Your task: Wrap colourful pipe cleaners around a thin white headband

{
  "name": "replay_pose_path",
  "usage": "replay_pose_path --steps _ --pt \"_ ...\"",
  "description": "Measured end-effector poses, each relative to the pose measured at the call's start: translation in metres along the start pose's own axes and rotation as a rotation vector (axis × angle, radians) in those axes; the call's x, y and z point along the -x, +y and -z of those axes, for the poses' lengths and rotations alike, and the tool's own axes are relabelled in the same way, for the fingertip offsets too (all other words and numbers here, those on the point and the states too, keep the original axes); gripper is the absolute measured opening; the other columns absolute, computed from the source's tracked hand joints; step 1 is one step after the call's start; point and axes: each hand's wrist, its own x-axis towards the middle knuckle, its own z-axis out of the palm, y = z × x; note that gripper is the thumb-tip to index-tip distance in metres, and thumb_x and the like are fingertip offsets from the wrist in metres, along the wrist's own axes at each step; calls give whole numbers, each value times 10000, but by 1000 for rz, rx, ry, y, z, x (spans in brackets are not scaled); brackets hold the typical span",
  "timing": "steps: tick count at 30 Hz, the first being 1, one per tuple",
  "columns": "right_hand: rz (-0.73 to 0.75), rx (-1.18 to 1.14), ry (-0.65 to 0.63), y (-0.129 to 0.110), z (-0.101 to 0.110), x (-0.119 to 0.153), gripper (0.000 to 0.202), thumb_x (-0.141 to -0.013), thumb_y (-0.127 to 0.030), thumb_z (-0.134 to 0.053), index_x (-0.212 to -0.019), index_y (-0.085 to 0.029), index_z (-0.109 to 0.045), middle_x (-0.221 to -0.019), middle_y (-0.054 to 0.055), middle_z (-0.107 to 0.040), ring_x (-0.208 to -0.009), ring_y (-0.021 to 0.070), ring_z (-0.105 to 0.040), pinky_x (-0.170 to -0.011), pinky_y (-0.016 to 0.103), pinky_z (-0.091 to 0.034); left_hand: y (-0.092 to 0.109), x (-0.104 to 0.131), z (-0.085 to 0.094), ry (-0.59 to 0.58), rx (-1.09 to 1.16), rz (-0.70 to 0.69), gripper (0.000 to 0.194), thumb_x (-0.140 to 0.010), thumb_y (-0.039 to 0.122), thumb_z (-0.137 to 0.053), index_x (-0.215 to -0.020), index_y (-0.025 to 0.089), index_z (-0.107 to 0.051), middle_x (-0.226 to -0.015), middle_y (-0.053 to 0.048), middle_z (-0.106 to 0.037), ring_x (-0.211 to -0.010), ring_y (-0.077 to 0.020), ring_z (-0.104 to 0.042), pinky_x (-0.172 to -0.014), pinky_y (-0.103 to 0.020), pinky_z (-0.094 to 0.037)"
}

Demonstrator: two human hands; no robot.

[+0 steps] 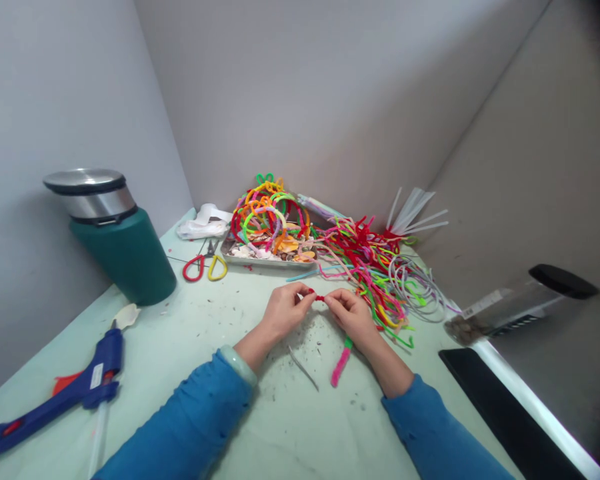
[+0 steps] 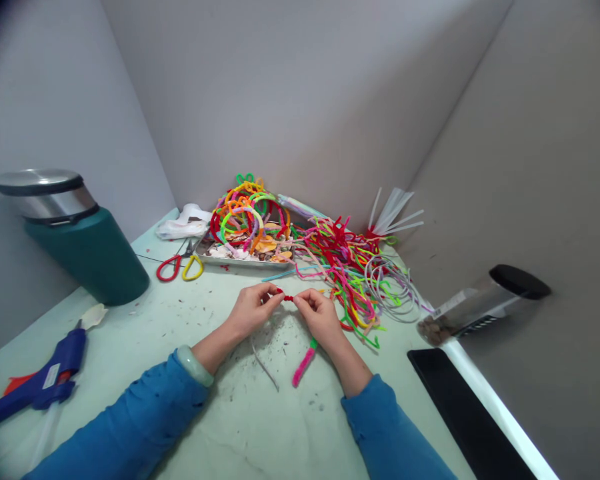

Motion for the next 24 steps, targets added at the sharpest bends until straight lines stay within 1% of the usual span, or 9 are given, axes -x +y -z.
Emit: replay_pose_path --steps 2,4,6,8,11,14,18,21,24 --pt "-2 -13 -2 0 0 0 259 -770 -428 -576 -721 -176 -543 -468 -61 -400 -417 79 -324 -411 222 -227 -1 1 1 69 -37 -72 151 -771 274 -560 -735 152 -643 -700 -4 -629 -578 -89 -511 -560 -205 -387" --pt "-4 -19 -2 1 0 0 262 -767 -431 -579 -718 -176 -540 -464 -63 -399 -413 78 -324 -409 221 -225 -1 2 1 86 -31 -146 141 -769 264 -574 -710 150 -631 -738 -20 -632 -613 -95 -529 -559 -202 -402" --pt "-9 -19 0 1 0 0 269 -765 -439 -580 -718 -178 -538 -460 -65 -396 -408 78 -323 -406 220 -225 -1 3 2 68 4 -211 145 -777 261 -577 -706 151 -640 -779 -34 -639 -652 -101 -551 -561 -200 -418" --pt "-13 -15 0 1 0 0 278 -762 -451 -579 -719 -180 -535 -459 -66 -391 -406 78 -319 -401 220 -222 -2 3 1 35 33 -265 121 -780 242 -583 -753 162 -671 -833 -41 -649 -699 -107 -574 -584 -203 -439" --pt "-14 -13 -4 2 0 -1 276 -768 -451 -573 -731 -180 -539 -470 -62 -391 -412 78 -318 -397 218 -218 -5 3 -1 11 37 -322 142 -789 177 -567 -851 184 -693 -894 -45 -658 -782 -119 -597 -684 -225 -472" --pt "-6 -12 0 3 0 -1 267 -771 -441 -572 -736 -178 -545 -485 -56 -404 -422 77 -325 -398 215 -220 -10 3 -3 18 -8 -328 179 -805 139 -533 -895 183 -681 -901 -45 -664 -829 -134 -603 -749 -251 -479" --pt "-10 -6 4 2 0 0 272 -764 -449 -574 -731 -180 -546 -480 -56 -406 -415 79 -323 -393 217 -218 -12 4 -5 28 -124 -307 235 -815 150 -522 -1001 204 -654 -915 -45 -666 -857 -151 -603 -765 -264 -477" --pt "-11 -12 9 1 0 0 273 -760 -453 -576 -721 -185 -543 -467 -63 -392 -408 80 -318 -395 220 -218 -8 6 -2 81 -201 -311 310 -808 159 -529 -1098 229 -611 -972 -47 -633 -860 -147 -592 -747 -255 -472" --pt "-15 -12 11 1 0 0 270 -763 -450 -576 -717 -186 -540 -467 -63 -394 -409 81 -319 -397 221 -217 -1 7 2 164 -226 -343 266 -800 181 -537 -1054 207 -613 -1004 -63 -588 -875 -150 -571 -748 -260 -465"
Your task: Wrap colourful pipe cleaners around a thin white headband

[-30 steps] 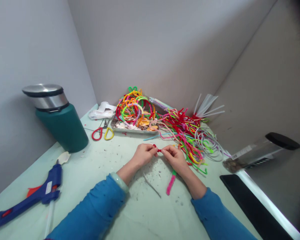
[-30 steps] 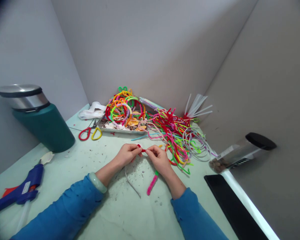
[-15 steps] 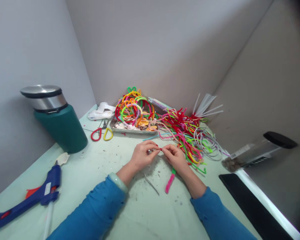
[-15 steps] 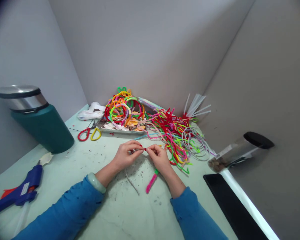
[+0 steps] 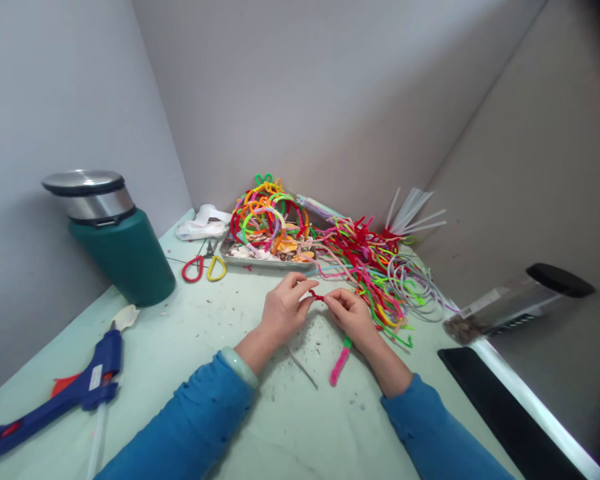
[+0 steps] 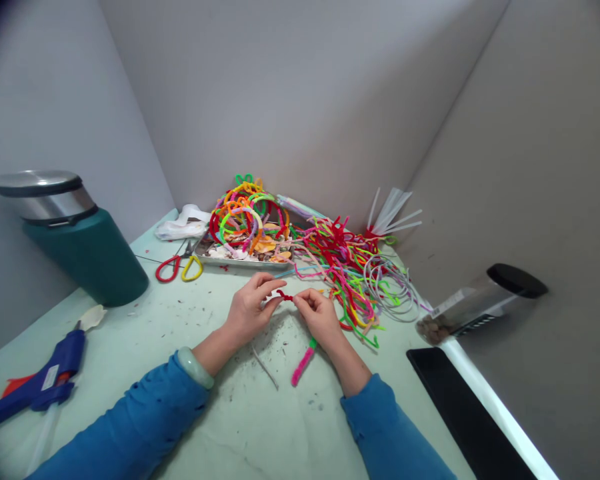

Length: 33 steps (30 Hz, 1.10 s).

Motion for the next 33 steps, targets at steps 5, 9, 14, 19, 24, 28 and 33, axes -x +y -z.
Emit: replay_pose_path --steps 5,9,14,19,24,28,33 --pt "5 1 4 1 0 -1 272 -764 -446 -581 -718 -181 -547 -459 -64 -391 -408 81 -321 -401 223 -222 6 1 5 80 -2 -84 147 -821 267 -528 -762 175 -627 -774 -61 -601 -791 -159 -555 -729 -286 -454" --pt "12 -3 2 0 0 0 284 -752 -458 -588 -707 -180 -550 -447 -66 -388 -405 83 -323 -406 223 -232 7 3 2 30 -24 -180 184 -842 256 -489 -808 183 -655 -805 -71 -636 -786 -158 -562 -731 -300 -459" --pt "3 0 11 0 0 0 273 -753 -455 -586 -718 -187 -545 -456 -65 -392 -408 85 -322 -405 224 -228 0 2 -2 -11 -80 -170 219 -854 163 -444 -903 182 -658 -899 -68 -655 -845 -168 -568 -755 -305 -465" --pt "16 -18 9 3 1 0 258 -763 -435 -584 -720 -182 -550 -467 -62 -398 -414 80 -324 -406 220 -230 -5 1 -5 -59 -88 -163 198 -838 142 -475 -933 165 -648 -929 -66 -656 -862 -175 -566 -769 -308 -464" --pt "23 -12 12 2 1 0 252 -765 -428 -587 -719 -182 -553 -474 -60 -403 -421 83 -329 -406 219 -230 -6 2 -8 -107 -102 -128 192 -808 121 -515 -932 164 -655 -916 -69 -657 -865 -184 -567 -777 -316 -463" --pt "16 -13 9 -1 0 0 253 -760 -426 -592 -717 -180 -553 -469 -62 -401 -412 80 -323 -405 221 -233 -8 2 -10 -107 -71 -78 191 -824 138 -504 -903 174 -674 -884 -62 -655 -851 -170 -575 -770 -291 -459" --pt "23 -11 6 1 1 0 257 -764 -431 -584 -728 -178 -559 -479 -60 -406 -418 80 -328 -403 216 -232 -6 2 -9 -120 -19 -2 199 -833 167 -497 -891 176 -687 -911 -57 -641 -836 -150 -580 -743 -254 -451"
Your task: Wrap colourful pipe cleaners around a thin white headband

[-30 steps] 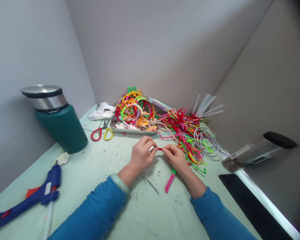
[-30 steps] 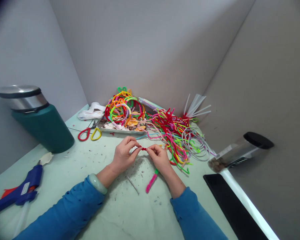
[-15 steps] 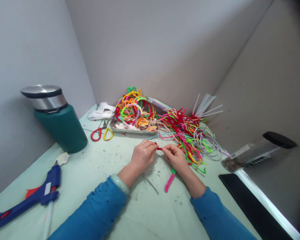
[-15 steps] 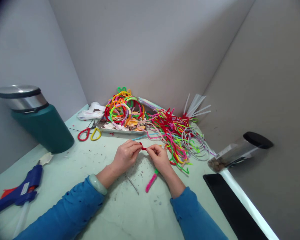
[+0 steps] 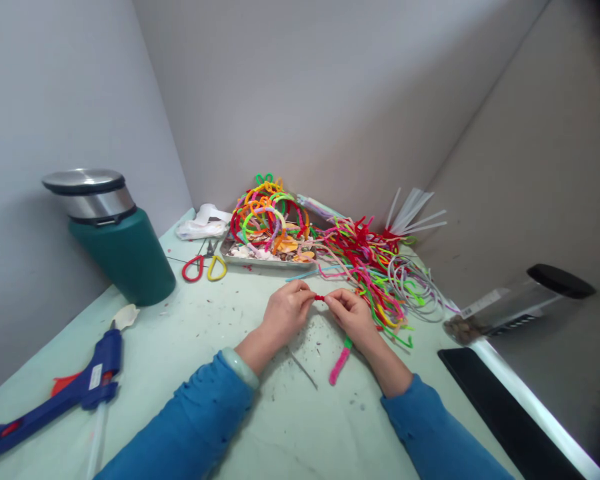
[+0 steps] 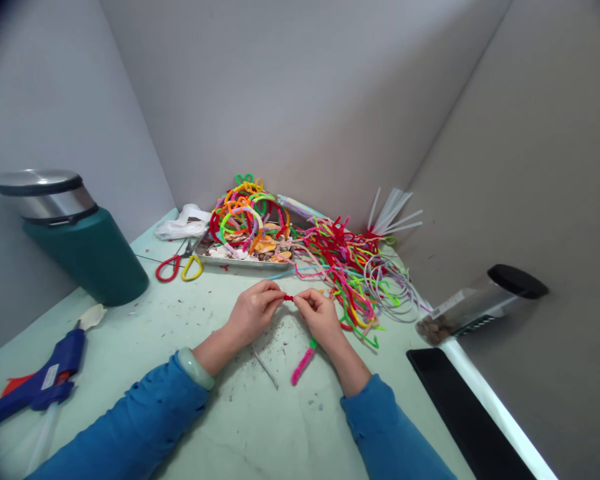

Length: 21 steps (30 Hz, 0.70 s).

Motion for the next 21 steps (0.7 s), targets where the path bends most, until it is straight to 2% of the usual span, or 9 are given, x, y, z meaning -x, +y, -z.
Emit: replay_pose_path --steps 6,10,14,21 --pt "10 9 -2 3 0 -1 260 -765 -429 -585 -724 -174 -562 -472 -61 -402 -415 76 -322 -403 214 -229 1 -3 1 -74 170 189 180 -803 184 -520 -833 178 -697 -814 -32 -684 -754 -140 -601 -700 -240 -438" --pt "11 13 -6 2 0 -1 246 -773 -412 -582 -723 -173 -560 -482 -56 -414 -423 76 -327 -404 213 -229 -2 -6 -3 -148 416 408 176 -775 213 -526 -803 162 -693 -622 0 -648 -551 -104 -553 -559 -210 -417" --pt "10 24 -2 2 -1 -1 249 -774 -414 -581 -720 -173 -559 -475 -58 -406 -419 77 -324 -402 215 -225 -1 -9 -5 -180 670 601 146 -729 211 -554 -770 124 -663 -551 19 -599 -412 -68 -469 -438 -191 -359" --pt "29 24 -5 4 0 0 246 -786 -410 -573 -727 -172 -558 -480 -60 -407 -421 74 -321 -409 213 -232 4 -11 1 -221 848 722 143 -721 241 -582 -733 107 -628 -438 44 -517 -339 -45 -396 -368 -173 -304"
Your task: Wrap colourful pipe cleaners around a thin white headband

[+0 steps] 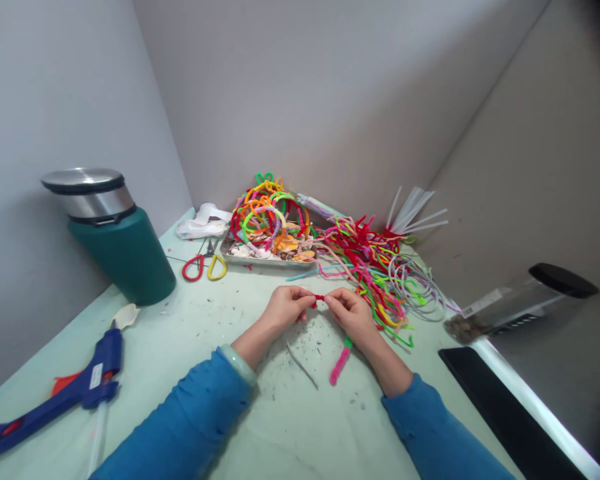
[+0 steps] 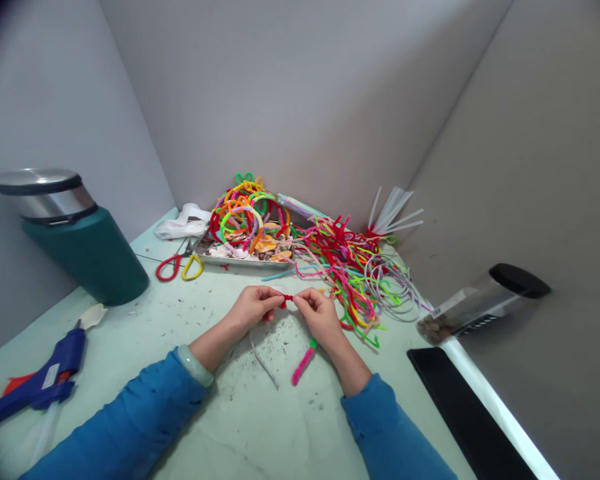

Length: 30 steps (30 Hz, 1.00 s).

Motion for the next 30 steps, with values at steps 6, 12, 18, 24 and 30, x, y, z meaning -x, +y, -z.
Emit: replay_pose_path --steps 6,12,18,24,30 --pt "2 17 -5 -2 0 0 247 -784 -410 -576 -728 -169 -561 -480 -56 -411 -427 77 -330 -411 215 -234 -2 0 2 -52 181 -3 262 -677 236 -630 -898 102 -585 -626 -12 -621 -396 -55 -464 -388 -180 -361" --pt "-10 14 -5 -1 -1 -1 248 -782 -418 -571 -733 -175 -557 -489 -53 -425 -427 80 -335 -410 216 -237 -2 1 0 -33 16 -75 259 -693 187 -597 -943 124 -571 -735 -13 -621 -411 -46 -458 -388 -179 -344" --pt "-9 8 -8 0 -1 0 246 -775 -416 -576 -723 -176 -556 -490 -56 -404 -431 80 -325 -413 218 -233 -12 -2 4 151 -568 -417 156 -703 100 -539 -788 176 -646 -796 -11 -657 -732 -128 -572 -665 -230 -429" --pt "3 48 -4 -2 -1 1 248 -768 -412 -582 -710 -172 -558 -493 -53 -410 -447 85 -338 -425 218 -248 -12 1 5 174 -777 -529 102 -737 136 -547 -772 178 -632 -816 -20 -628 -767 -141 -565 -695 -234 -417" --pt "3 58 -9 -2 -2 0 238 -773 -405 -580 -719 -174 -568 -511 -45 -438 -465 89 -362 -434 216 -262 -9 6 5 182 -891 -513 103 -765 165 -537 -803 191 -629 -841 -25 -626 -780 -149 -572 -699 -238 -410"
